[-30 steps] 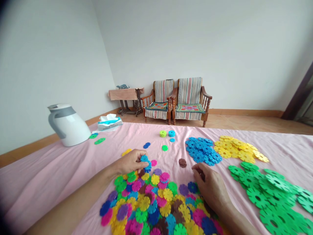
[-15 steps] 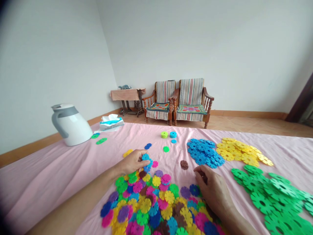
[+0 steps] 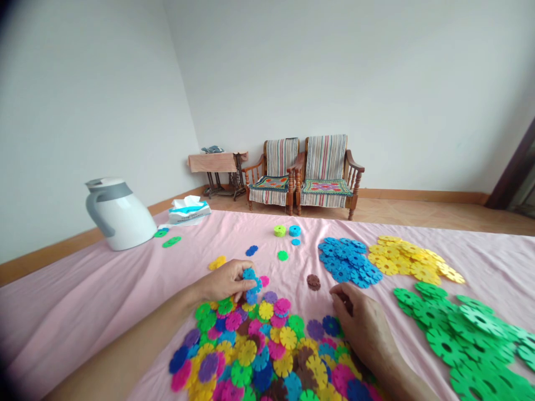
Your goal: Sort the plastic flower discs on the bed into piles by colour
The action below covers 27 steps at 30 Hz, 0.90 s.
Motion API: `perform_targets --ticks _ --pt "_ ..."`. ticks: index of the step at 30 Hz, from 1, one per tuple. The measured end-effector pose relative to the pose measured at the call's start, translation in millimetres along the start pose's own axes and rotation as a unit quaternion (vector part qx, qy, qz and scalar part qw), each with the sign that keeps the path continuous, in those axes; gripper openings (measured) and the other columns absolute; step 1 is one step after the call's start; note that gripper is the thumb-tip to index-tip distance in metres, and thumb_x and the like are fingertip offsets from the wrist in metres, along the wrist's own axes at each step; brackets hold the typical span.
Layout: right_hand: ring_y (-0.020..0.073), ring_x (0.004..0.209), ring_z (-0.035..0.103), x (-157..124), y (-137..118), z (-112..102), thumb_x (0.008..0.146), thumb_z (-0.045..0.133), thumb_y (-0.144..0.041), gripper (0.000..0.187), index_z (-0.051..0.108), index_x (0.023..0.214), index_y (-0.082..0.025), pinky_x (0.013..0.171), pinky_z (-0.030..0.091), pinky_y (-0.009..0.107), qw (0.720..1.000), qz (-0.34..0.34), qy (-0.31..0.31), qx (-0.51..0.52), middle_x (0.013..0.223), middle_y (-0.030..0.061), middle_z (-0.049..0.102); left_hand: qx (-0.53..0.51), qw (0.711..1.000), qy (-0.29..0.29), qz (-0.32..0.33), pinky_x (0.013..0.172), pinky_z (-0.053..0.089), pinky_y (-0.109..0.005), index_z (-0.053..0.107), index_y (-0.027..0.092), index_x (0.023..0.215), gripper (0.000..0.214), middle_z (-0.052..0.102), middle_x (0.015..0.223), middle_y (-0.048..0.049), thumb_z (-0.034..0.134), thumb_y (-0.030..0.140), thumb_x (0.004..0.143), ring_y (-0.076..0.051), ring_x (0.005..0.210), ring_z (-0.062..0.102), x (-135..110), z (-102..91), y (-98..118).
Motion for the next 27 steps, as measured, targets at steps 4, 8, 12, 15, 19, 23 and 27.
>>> perform_targets --ticks 4,8,12,15,19,23,27 --pt "0.0190 0.065 0.062 -0.3 1.3 0.5 0.084 0.042 -0.041 0.024 0.059 0.084 -0.023 0.057 0.043 0.026 1.000 -0.001 0.000 -0.004 0.072 0.0019 0.068 -0.010 1.000 -0.025 -0.003 0.040 0.035 -0.017 0.045 0.017 0.073 0.036 0.054 0.054 0.0035 0.058 0.051 0.075 -0.008 0.042 0.047 -1.7 1.3 0.9" --pt "0.0193 0.067 0.062 0.0 3.2 1.8 0.084 0.043 -0.041 0.024 0.059 0.085 -0.023 0.058 0.043 0.026 1.000 -0.003 0.003 0.001 0.073 0.0013 0.068 -0.001 1.000 0.015 0.021 0.043 0.035 -0.017 0.040 0.018 0.067 0.036 0.051 0.056 0.0044 0.058 0.048 0.076 -0.008 0.045 0.047 -0.4 -5.2 2.4" --pt "0.0186 0.067 0.062 0.2 2.4 1.3 0.083 0.043 -0.041 0.024 0.059 0.085 -0.023 0.059 0.042 0.026 1.000 0.002 -0.001 0.000 0.074 0.0006 0.068 0.030 0.999 0.000 0.013 0.044 0.034 -0.017 0.041 0.018 0.069 0.032 0.051 0.056 0.0046 0.057 0.045 0.077 -0.009 0.048 0.049 -1.6 0.2 3.9" --pt "0.0180 0.065 0.062 -0.7 -1.1 -0.9 0.083 0.043 -0.040 0.024 0.059 0.085 -0.023 0.058 0.042 0.025 1.000 0.004 -0.002 -0.003 0.071 0.0001 0.067 0.065 0.997 -0.023 0.033 0.045 0.031 -0.017 0.042 0.017 0.067 0.030 0.047 0.055 0.0060 0.060 0.041 0.075 -0.008 0.050 0.046 -5.8 7.4 15.2" --pt "0.0180 0.063 0.061 -1.4 -5.6 -4.2 0.082 0.044 -0.040 0.023 0.059 0.083 -0.023 0.056 0.042 0.025 1.000 0.001 0.003 -0.005 0.068 -0.0001 0.067 0.087 0.992 -0.054 0.079 0.049 0.031 -0.017 0.048 0.016 0.066 0.024 0.047 0.059 0.0055 0.060 0.034 0.076 -0.008 0.055 0.045 -13.5 17.0 36.4" --pt "0.0185 0.063 0.061 -0.6 -6.4 -4.2 0.083 0.043 -0.040 0.024 0.059 0.082 -0.023 0.055 0.042 0.025 1.000 -0.002 0.008 -0.005 0.068 0.0005 0.068 0.116 0.986 -0.062 0.101 0.053 0.033 -0.018 0.054 0.015 0.067 0.020 0.051 0.062 0.0046 0.061 0.031 0.076 -0.009 0.059 0.047 -18.6 22.0 48.0" --pt "0.0186 0.064 0.061 -0.3 -6.1 -3.8 0.084 0.042 -0.040 0.025 0.059 0.081 -0.023 0.056 0.043 0.025 1.000 -0.002 0.015 0.002 0.071 0.0018 0.068 0.155 0.983 -0.039 0.088 0.052 0.034 -0.018 0.061 0.016 0.085 0.016 0.052 0.061 0.0045 0.063 0.028 0.076 -0.010 0.055 0.047 -19.7 22.2 48.2"
Point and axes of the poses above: each hand's wrist, its own x-axis towards the middle knuckle, its own z-axis out of the palm, y = z × x, the point moved 8 cm from there along x, towards the middle knuckle
